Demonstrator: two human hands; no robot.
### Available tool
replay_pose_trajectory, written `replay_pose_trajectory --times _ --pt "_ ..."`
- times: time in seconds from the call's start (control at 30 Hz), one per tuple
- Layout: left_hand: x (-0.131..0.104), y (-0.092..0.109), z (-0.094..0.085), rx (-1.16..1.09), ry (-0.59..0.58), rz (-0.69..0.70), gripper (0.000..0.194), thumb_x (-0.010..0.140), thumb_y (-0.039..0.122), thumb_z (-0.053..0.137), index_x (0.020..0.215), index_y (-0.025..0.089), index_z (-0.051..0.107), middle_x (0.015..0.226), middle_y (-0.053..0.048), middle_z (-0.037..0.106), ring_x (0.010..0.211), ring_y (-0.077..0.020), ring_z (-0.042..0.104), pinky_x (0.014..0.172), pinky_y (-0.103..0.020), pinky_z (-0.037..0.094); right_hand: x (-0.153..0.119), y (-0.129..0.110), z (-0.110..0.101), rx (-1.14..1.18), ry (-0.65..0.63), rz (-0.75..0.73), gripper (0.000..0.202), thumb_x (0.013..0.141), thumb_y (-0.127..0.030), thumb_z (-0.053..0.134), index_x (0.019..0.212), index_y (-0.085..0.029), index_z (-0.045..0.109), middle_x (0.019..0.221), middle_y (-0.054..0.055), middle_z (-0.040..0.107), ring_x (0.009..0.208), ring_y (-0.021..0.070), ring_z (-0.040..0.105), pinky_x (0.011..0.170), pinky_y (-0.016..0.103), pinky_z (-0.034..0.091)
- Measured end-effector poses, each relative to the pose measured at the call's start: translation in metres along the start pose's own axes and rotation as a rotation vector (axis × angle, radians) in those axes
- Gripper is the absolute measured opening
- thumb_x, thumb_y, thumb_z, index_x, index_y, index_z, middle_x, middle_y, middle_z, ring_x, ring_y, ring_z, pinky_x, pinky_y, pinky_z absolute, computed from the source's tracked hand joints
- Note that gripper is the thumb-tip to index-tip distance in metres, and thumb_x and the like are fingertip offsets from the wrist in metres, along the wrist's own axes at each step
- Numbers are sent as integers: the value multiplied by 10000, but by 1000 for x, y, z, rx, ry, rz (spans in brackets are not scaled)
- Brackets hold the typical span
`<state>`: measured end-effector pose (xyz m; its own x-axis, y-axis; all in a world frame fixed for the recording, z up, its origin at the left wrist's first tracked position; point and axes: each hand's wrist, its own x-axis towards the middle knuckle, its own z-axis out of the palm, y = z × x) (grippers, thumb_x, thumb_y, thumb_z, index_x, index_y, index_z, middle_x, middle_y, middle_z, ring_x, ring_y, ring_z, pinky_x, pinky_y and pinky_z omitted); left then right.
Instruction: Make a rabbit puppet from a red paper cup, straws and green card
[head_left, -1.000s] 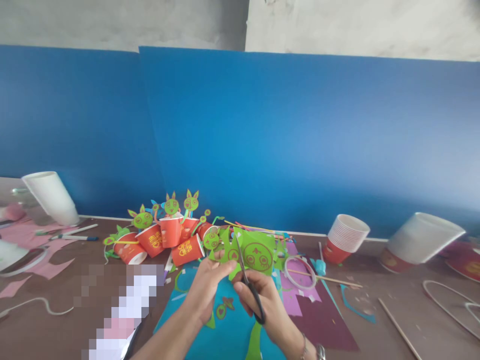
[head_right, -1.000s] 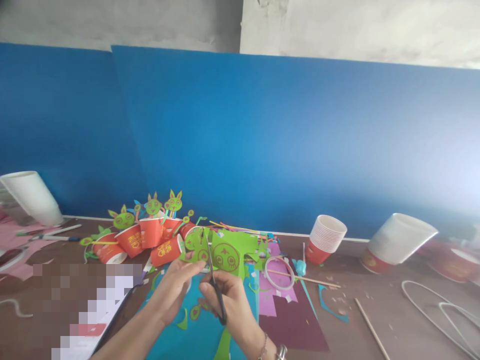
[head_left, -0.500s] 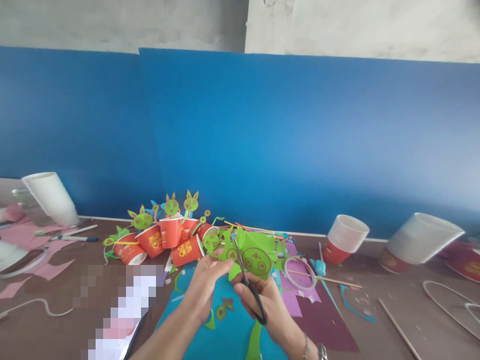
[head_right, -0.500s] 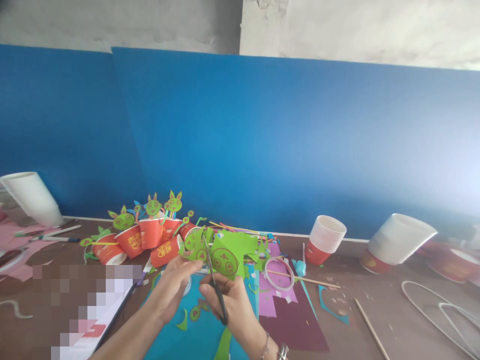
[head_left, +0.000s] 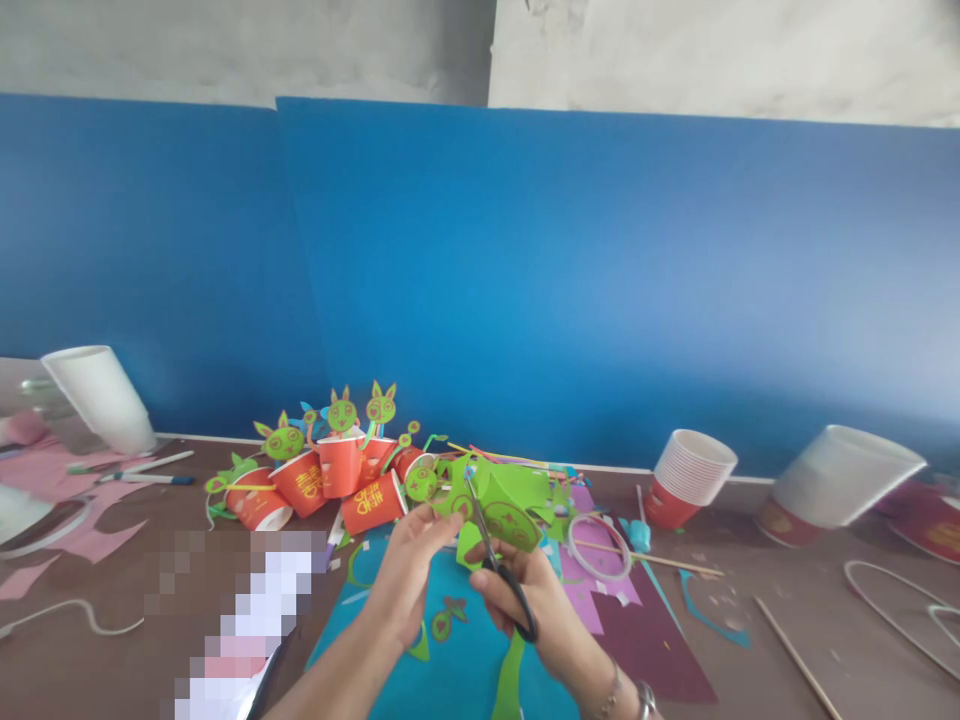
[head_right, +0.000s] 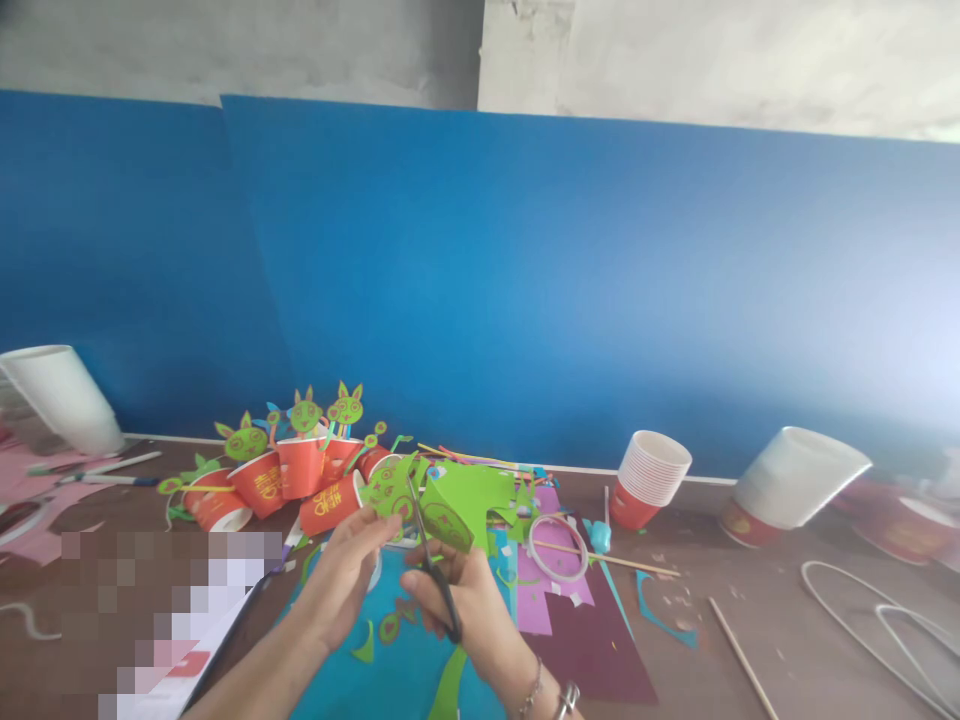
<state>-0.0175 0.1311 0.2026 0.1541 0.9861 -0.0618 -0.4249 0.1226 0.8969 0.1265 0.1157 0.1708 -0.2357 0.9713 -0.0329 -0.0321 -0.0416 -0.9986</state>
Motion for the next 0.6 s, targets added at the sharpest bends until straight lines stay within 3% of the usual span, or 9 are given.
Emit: replay_pose_trajectory --times 0.23,0.43,0.6 --pt "1 -9 0 114 98 35 304 727 450 696 863 178 700 887 -71 739 827 -237 673 750 -313 495 -3 3 12 125 -26 34 485 689 -601 720 791 -150 574 449 -56 522 364 67 413 373 191 288" --pt "10 -14 -13 519 321 308 202 715 375 681 782 185 690 865 -73 683 926 -274 615 827 -351 451 -13 -2 22 259 -92 119 528 792 -602 626 936 -94 645 585 39 657 445 83 486 428 199 273" --pt "9 -14 -14 661 378 467 73 727 304 677 724 231 674 889 -60 647 947 -271 570 854 -340 419 -18 -13 26 577 -125 310 519 763 -591 663 952 -108 660 657 51 682 503 93 541 439 181 287"
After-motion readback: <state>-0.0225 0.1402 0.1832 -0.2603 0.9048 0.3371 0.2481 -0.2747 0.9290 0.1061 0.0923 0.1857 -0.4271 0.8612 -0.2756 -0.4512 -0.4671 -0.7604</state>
